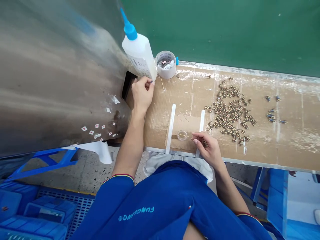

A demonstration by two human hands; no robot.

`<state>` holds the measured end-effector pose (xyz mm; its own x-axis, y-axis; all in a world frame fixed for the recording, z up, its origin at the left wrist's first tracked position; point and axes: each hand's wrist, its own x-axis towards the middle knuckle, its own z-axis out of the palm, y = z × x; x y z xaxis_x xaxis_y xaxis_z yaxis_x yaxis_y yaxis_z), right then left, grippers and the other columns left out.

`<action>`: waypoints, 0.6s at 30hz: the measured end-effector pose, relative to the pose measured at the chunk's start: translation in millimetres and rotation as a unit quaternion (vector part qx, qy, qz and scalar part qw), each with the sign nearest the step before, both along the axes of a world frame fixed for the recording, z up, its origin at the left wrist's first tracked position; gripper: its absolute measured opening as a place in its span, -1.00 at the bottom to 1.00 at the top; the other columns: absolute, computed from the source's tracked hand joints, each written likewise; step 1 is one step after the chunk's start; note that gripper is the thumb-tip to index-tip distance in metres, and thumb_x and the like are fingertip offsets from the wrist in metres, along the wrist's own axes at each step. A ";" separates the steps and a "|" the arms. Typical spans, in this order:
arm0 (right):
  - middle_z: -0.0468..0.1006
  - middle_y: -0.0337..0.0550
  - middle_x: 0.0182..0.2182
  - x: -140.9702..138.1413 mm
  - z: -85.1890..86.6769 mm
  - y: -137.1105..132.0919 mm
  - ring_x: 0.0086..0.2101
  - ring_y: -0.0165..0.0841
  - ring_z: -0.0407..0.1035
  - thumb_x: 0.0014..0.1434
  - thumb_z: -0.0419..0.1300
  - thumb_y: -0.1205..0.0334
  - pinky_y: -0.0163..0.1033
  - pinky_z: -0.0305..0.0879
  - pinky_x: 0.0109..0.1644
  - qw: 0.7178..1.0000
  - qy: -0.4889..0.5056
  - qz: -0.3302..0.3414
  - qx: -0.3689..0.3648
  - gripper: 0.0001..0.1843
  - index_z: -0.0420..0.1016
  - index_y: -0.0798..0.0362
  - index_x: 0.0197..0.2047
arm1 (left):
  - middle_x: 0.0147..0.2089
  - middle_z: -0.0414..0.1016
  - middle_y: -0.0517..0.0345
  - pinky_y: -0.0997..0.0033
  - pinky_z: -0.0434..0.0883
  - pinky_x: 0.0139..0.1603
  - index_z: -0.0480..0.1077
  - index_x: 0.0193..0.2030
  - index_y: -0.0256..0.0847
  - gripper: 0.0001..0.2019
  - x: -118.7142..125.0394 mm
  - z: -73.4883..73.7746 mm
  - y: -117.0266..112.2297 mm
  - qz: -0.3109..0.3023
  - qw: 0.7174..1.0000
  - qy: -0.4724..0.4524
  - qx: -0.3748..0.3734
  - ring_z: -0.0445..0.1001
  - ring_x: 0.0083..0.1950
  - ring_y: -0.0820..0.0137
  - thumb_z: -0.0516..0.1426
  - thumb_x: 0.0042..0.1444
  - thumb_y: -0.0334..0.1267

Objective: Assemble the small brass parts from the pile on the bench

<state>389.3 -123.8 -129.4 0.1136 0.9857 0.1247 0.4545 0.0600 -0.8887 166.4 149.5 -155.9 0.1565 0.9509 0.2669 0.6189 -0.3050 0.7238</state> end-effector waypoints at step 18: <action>0.63 -0.20 -0.44 -14.0 -1.5 15.9 -0.55 -0.42 0.34 0.32 0.26 0.17 -0.30 0.34 -0.45 0.999 0.032 -0.001 -0.035 -0.85 0.64 0.01 -0.16 | -0.25 0.68 0.12 0.33 0.51 -0.07 0.61 -0.25 -0.19 -0.88 38.0 9.2 -38.9 -0.093 0.992 -0.041 -0.071 0.59 -0.24 0.36 0.22 0.24 -0.29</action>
